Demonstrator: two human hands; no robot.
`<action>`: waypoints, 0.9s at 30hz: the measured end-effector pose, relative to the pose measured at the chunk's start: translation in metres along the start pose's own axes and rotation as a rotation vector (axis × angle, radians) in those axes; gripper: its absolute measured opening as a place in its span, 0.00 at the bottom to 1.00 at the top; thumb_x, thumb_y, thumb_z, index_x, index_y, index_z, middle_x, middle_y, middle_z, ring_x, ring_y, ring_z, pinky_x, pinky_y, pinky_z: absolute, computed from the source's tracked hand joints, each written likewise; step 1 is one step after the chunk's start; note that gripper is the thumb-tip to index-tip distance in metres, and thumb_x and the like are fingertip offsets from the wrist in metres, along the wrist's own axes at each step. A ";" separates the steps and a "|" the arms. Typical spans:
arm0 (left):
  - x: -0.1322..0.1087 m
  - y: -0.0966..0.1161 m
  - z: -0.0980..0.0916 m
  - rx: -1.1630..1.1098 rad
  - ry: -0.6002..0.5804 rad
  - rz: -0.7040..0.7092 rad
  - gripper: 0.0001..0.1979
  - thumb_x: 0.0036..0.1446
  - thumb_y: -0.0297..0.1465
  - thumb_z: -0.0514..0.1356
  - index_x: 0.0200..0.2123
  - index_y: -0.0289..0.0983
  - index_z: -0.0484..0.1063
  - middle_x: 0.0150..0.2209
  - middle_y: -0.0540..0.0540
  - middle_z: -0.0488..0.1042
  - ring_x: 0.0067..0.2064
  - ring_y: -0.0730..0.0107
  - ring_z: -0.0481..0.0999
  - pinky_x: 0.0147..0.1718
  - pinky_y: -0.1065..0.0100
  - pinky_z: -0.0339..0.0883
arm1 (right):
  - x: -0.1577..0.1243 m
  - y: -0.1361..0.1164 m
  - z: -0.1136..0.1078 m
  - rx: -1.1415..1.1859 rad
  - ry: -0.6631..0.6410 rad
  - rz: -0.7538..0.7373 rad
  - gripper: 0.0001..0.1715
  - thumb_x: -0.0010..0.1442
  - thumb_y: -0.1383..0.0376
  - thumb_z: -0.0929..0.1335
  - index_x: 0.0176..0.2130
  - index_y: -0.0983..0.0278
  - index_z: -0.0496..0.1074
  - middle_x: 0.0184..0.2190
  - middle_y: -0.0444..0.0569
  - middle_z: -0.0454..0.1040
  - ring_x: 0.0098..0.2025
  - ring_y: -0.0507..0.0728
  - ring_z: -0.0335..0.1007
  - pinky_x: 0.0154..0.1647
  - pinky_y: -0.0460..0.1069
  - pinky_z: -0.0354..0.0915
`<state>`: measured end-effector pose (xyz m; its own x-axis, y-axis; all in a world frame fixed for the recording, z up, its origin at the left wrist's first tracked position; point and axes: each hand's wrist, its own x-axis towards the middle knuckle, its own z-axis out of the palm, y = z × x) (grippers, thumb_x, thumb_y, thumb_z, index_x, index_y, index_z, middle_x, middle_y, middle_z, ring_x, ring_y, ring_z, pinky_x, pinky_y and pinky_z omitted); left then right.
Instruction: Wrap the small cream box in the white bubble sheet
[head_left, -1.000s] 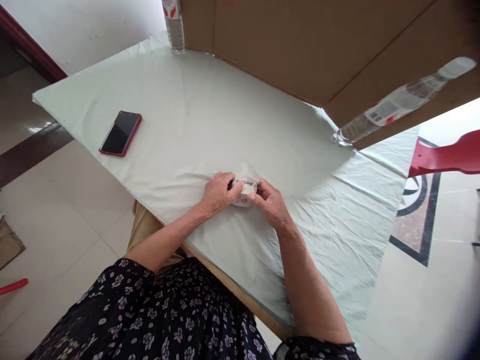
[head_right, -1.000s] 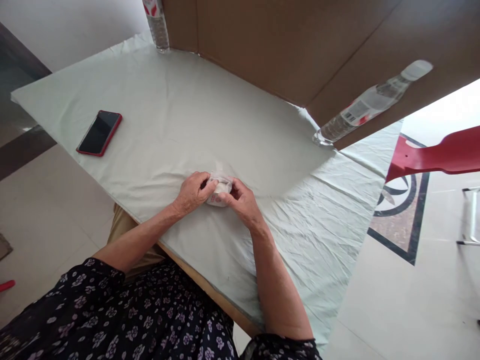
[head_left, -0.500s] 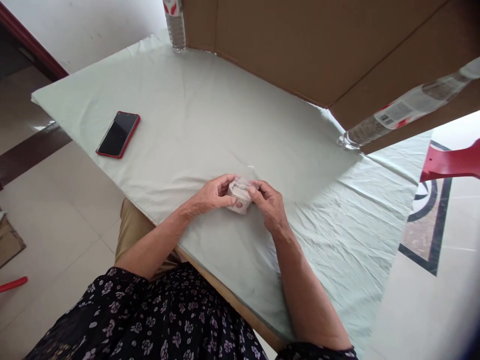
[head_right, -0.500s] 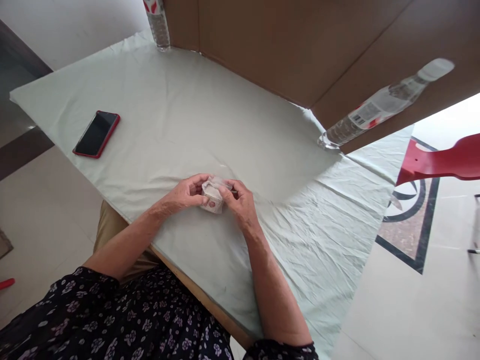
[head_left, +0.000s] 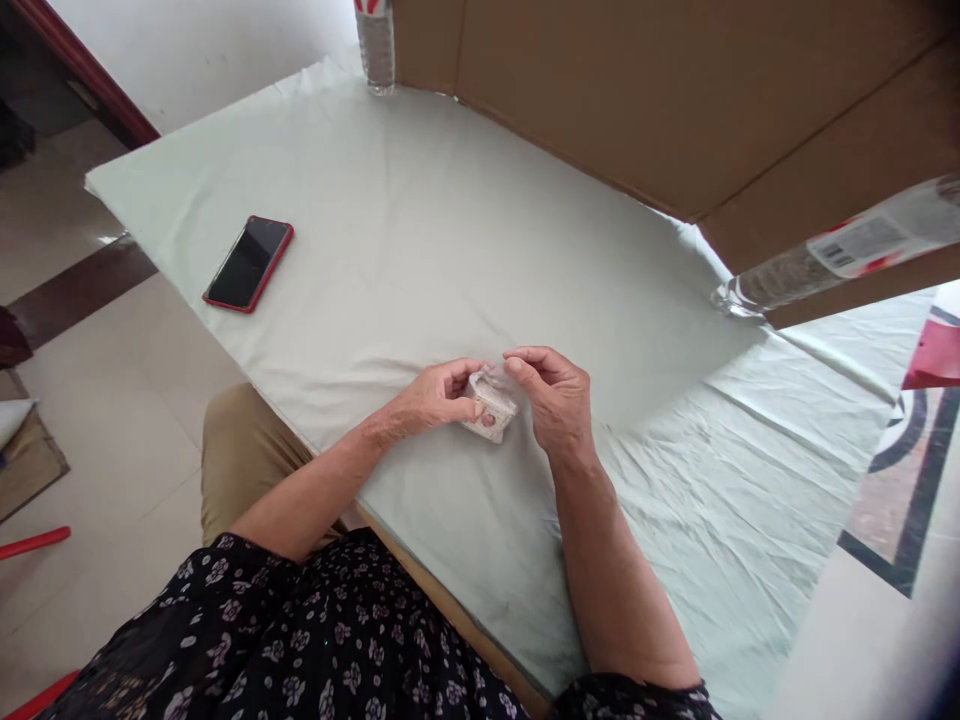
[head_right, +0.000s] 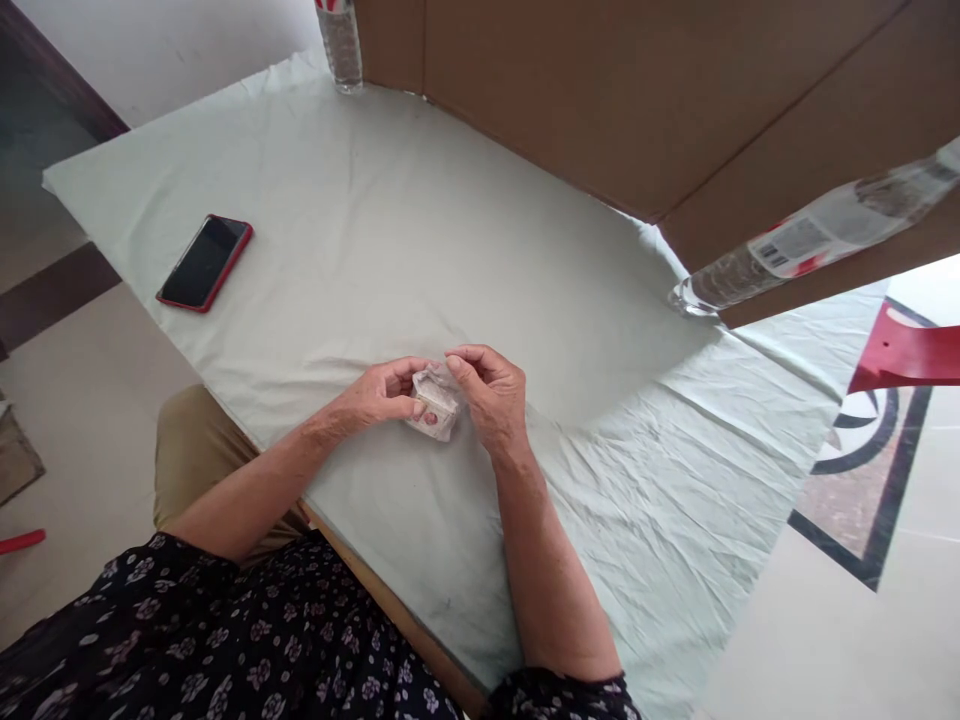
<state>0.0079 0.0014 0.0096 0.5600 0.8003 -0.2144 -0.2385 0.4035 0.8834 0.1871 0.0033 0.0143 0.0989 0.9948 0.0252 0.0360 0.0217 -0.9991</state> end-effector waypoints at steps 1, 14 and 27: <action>0.000 -0.001 0.000 -0.001 0.003 -0.005 0.30 0.45 0.30 0.73 0.52 0.34 0.72 0.42 0.43 0.79 0.41 0.67 0.79 0.44 0.65 0.73 | -0.001 -0.001 -0.001 -0.038 0.005 -0.016 0.10 0.54 0.55 0.75 0.33 0.59 0.80 0.30 0.44 0.79 0.33 0.54 0.72 0.38 0.51 0.69; 0.004 -0.006 -0.009 0.030 0.134 0.132 0.23 0.53 0.38 0.69 0.49 0.32 0.72 0.38 0.44 0.78 0.40 0.68 0.78 0.43 0.66 0.69 | -0.010 -0.004 0.006 -0.445 -0.026 -0.364 0.06 0.61 0.60 0.71 0.35 0.54 0.82 0.36 0.45 0.82 0.42 0.60 0.77 0.50 0.58 0.68; 0.002 -0.002 -0.008 0.018 0.232 0.089 0.25 0.55 0.41 0.68 0.51 0.32 0.72 0.37 0.46 0.77 0.38 0.70 0.76 0.41 0.68 0.67 | -0.014 0.003 -0.004 -0.494 -0.052 -0.563 0.10 0.63 0.59 0.71 0.45 0.51 0.79 0.53 0.47 0.77 0.58 0.64 0.70 0.61 0.63 0.61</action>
<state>0.0037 0.0057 0.0038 0.3395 0.9135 -0.2241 -0.2634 0.3210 0.9097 0.1895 -0.0110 0.0116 -0.1135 0.8501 0.5142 0.5106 0.4939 -0.7038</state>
